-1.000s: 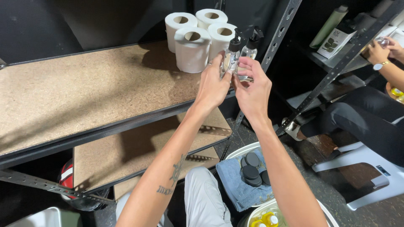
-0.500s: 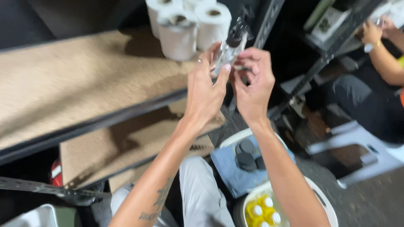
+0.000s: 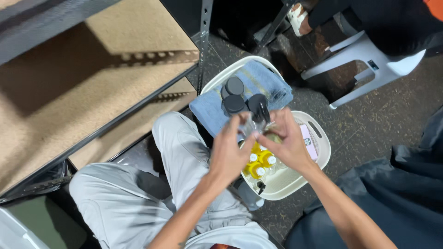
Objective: The person stocks a shelf by taking items from a basket and placing them onto the shelf tiers, including spray bottles, toilet paper rolls, plastic bottles, and glass jars.
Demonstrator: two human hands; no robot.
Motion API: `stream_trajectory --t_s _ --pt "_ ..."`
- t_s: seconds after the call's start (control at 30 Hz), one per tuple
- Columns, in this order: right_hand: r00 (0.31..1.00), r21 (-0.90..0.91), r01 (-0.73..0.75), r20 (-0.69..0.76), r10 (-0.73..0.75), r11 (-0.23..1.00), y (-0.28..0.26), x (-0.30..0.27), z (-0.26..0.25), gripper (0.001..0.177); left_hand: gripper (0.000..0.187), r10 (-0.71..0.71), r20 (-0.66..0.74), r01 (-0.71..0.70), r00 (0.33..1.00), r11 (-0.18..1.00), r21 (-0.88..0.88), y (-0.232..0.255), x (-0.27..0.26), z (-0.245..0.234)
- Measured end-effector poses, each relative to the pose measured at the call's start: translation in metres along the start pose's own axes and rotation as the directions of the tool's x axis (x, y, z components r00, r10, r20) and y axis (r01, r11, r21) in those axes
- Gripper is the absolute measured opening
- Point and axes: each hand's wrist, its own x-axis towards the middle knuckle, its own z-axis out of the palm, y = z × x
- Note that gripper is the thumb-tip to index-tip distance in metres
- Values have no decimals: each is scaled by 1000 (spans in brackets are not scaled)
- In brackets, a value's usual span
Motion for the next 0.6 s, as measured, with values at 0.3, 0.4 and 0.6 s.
stream_trajectory --t_s 0.3,0.4,0.6 --pt "846 -309 -468 115 521 828 61 -108 -60 53 46 -238 442 169 865 967 190 -100 -78 124" --pt "799 -411 -479 161 579 776 88 -120 -73 59 40 -235 588 38 774 944 327 -119 -78 135" --pt "822 -529 -304 276 499 793 155 -147 -76 48 46 -208 675 -101 708 916 389 -133 -73 134"
